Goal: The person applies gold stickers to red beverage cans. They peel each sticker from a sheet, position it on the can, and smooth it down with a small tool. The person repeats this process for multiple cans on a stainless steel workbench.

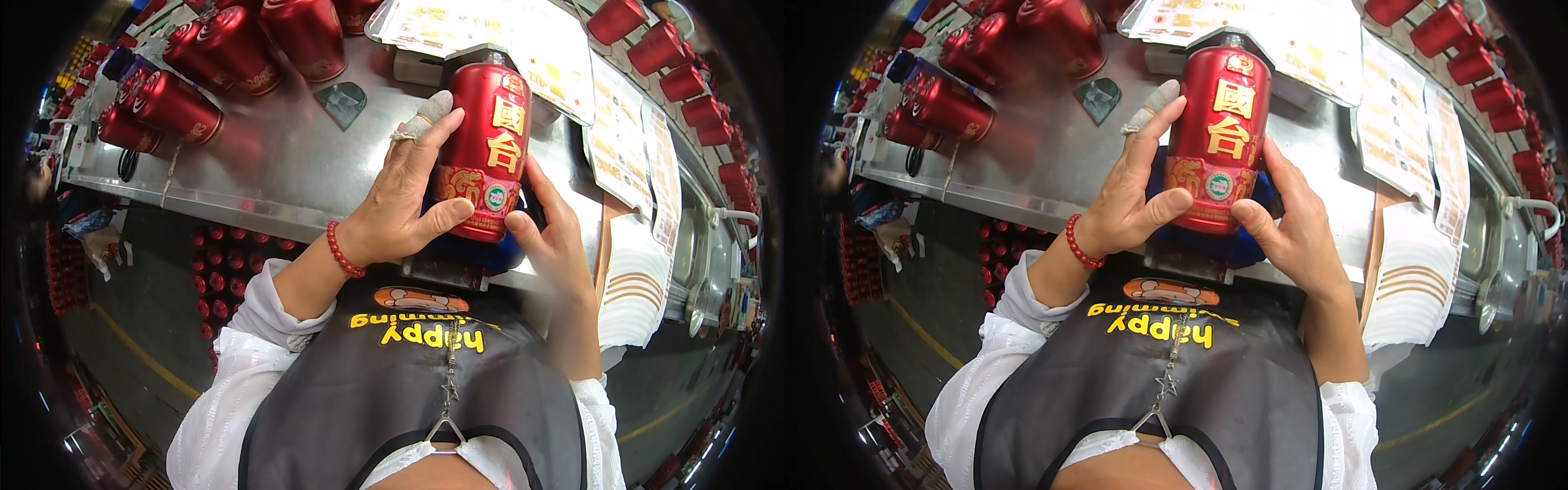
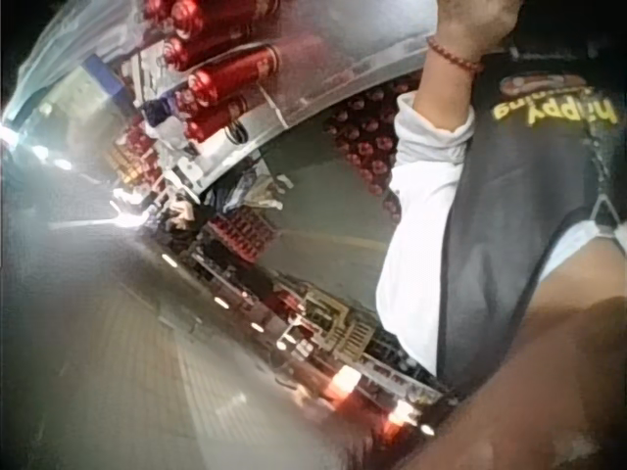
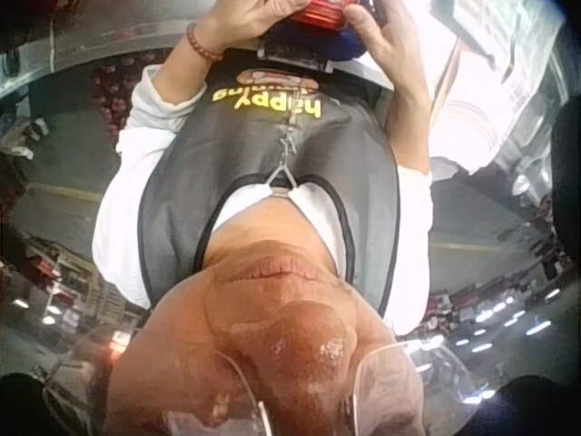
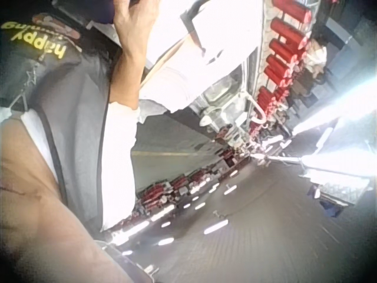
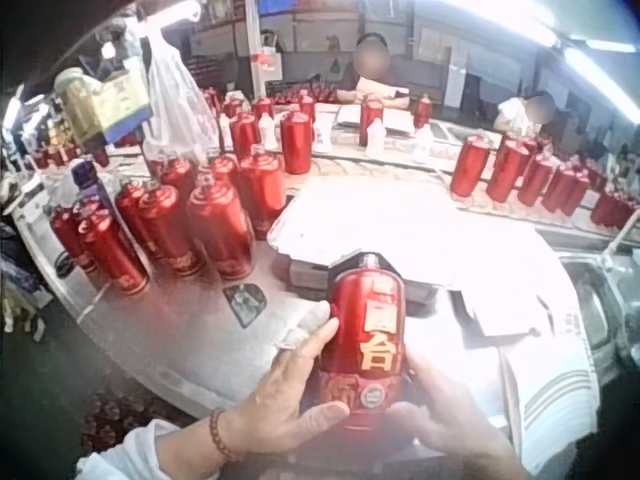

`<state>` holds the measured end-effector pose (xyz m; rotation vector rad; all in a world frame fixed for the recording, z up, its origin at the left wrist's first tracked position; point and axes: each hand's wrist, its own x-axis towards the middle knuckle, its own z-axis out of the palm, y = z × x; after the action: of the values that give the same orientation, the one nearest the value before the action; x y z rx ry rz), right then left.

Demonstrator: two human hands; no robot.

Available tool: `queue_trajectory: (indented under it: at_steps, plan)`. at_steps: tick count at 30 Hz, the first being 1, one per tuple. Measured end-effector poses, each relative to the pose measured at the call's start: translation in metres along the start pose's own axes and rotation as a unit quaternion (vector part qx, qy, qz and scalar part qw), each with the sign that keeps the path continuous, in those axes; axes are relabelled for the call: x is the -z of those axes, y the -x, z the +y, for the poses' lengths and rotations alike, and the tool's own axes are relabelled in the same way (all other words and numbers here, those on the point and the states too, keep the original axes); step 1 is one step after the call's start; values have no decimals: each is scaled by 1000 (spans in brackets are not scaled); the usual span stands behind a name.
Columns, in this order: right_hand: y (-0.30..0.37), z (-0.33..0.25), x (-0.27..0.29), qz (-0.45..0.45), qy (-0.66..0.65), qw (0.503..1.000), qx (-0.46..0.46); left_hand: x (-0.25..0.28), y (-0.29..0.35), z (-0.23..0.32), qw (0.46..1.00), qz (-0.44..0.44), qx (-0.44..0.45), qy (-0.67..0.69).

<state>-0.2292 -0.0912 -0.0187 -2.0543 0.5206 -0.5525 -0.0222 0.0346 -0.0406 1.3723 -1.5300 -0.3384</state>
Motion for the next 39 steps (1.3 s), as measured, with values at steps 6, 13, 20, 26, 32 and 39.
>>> queue_trajectory:
  at_steps: [6, 13, 20, 26, 32, 39]
  plan:
    - [2, 5, -2, 10, 5, 1000, -2, 0, 0, 1, 1000, -2, 15, 2]
    - [3, 7, -2, 6, 1, 1000, -7, -2, 0, -1, 1000, -3, 2, -9]
    - [4, 9, -4, 9, -16, 1000, -5, -2, -1, 2, 1000, -1, 11, -6]
    - [2, 4, -2, 4, -14, 1000, -6, -1, 0, 0, 1000, -5, 10, 2]
    - [2, 8, 0, -2, -27, 1000, 8, -3, 0, 1, 1000, -6, 17, 10]
    - [4, 10, -1, -9, -31, 999, -13, -1, 1, 3, 998, -5, 46, 47]
